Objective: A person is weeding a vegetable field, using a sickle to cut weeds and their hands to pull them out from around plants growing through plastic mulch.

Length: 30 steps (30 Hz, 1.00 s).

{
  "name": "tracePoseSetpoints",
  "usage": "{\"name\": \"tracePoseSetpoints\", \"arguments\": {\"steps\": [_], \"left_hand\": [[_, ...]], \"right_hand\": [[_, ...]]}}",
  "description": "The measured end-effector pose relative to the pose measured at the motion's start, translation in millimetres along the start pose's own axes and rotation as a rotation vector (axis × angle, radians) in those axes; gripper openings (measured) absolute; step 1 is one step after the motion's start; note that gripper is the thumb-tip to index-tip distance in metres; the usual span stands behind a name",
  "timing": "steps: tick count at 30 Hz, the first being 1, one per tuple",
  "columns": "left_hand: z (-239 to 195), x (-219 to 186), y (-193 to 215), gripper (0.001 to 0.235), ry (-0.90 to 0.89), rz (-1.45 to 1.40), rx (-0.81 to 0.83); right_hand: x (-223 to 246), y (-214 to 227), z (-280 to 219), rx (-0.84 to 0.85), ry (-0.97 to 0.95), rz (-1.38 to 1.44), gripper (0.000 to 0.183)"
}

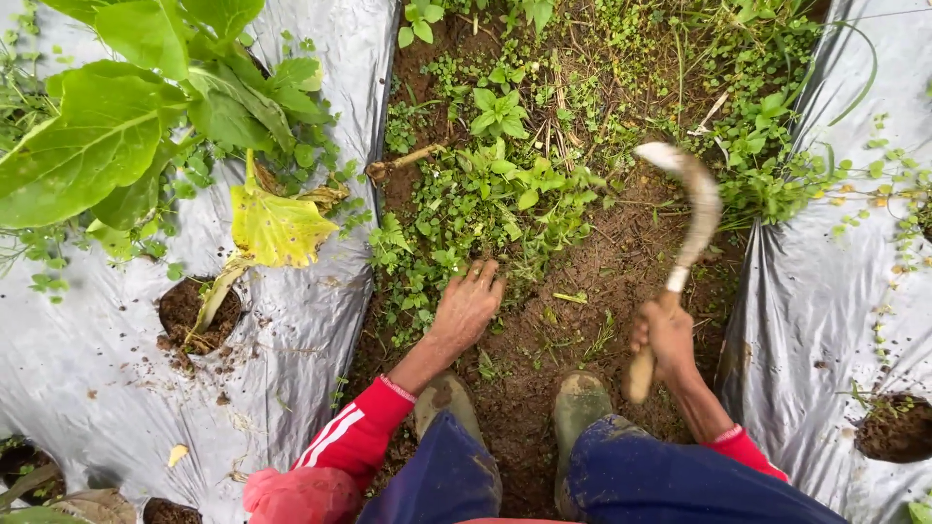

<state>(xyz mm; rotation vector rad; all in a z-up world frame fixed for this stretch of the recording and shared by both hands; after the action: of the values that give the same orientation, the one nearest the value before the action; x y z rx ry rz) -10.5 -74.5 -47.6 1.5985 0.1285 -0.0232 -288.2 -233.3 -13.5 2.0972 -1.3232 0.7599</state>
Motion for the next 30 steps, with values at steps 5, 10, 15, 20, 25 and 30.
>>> {"name": "tracePoseSetpoints", "arguments": {"steps": [5, 10, 15, 20, 25, 30], "left_hand": [[7, -5, -1, 0.033, -0.064, -0.048, 0.013], [23, -24, -1, 0.042, -0.253, -0.006, 0.092], [69, -53, 48, 0.047, -0.55, 0.111, 0.018], [109, -65, 6, 0.057, -0.61, 0.261, 0.046], [130, -39, -93, 0.023, -0.336, 0.167, -0.07], [138, -16, -5, 0.027, -0.423, 0.115, 0.152]], "right_hand": [[12, 10, -9, 0.129, -0.044, -0.27, 0.005], [-15, 12, 25, 0.035, 0.01, -0.029, 0.005], [-22, 6, -22, 0.149, 0.008, -0.25, 0.01], [-10, -1, -23, 0.097, 0.024, -0.143, 0.011], [-12, 14, 5, -0.047, 0.062, -0.002, 0.007], [9, 10, -14, -0.038, 0.059, -0.097, 0.01]]}}
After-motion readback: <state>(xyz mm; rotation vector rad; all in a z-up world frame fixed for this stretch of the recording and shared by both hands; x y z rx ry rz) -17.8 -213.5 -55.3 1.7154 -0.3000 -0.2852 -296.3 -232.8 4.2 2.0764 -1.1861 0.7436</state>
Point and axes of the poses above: each hand's wrist, its own z-axis towards the middle knuckle, its own y-axis out of the back of the hand, x = y × z, the point moved 1 cm from there along z, towards the middle knuckle, and after that the axes turned 1 degree about x, right-handed, at the moved point
